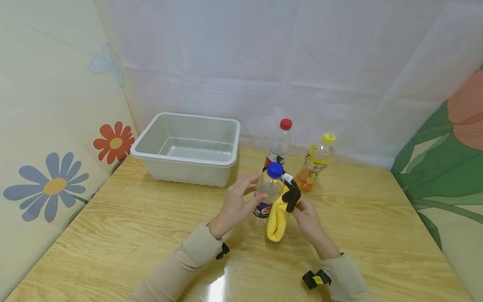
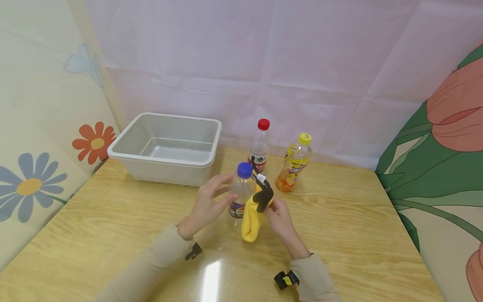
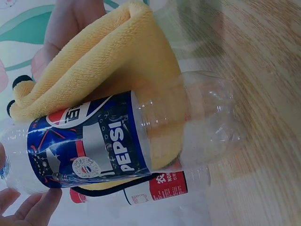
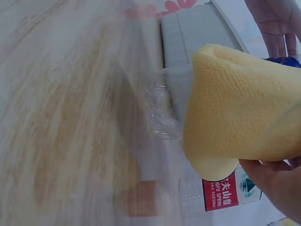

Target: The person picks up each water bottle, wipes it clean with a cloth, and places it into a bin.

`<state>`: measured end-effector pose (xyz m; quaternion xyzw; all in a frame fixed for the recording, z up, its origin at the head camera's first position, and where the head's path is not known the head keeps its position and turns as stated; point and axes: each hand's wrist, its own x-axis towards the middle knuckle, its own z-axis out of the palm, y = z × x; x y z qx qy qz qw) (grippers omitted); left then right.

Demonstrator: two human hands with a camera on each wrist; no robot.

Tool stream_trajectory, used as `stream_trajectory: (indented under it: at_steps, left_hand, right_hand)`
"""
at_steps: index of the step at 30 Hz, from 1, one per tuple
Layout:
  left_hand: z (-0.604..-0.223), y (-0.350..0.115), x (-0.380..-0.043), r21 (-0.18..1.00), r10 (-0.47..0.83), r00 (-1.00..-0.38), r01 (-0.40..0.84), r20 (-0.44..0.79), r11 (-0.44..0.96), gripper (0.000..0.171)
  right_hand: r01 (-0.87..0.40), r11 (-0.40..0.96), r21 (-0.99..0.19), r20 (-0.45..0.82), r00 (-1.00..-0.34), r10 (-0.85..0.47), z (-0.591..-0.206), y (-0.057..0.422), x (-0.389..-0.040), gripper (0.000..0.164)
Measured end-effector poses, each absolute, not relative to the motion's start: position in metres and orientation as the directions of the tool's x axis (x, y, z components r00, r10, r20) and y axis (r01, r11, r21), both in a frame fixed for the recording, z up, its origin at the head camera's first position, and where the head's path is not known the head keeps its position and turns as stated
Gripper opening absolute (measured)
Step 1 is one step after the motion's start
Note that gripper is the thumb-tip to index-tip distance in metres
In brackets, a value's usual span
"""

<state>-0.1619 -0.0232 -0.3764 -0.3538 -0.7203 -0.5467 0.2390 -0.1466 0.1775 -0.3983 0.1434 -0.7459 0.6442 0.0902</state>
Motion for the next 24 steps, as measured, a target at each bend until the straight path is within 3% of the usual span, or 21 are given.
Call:
stream_trajectory:
  at_steps: [5,13,24]
  left_hand:
    - [-0.3747,-0.023,-0.1598,0.638,0.249,-0.652,0.756,0.716,0.146,0.048]
    - [-0.373,-0.0233,-0.158,0.66,0.265,-0.673,0.736,0.69,0.151,0.05]
    - [-0.3731,-0.0244,-0.158,0.653,0.286,-0.674,0.736,0.681,0.181,0.051]
  right_hand:
    - [-0.317,0.155,-0.936,0.299,-0.946,-0.126,-0.4008,0.1774,-0.1468,0.014]
    - [-0.292,0.157,-0.943,0.258,-0.944,-0.206,-0.4054,0.1804,-0.1461,0.02]
    - [-0.215,0.229,-0.949,0.165,-0.962,-0.219,-0.4062,0.1829,-0.1474,0.025]
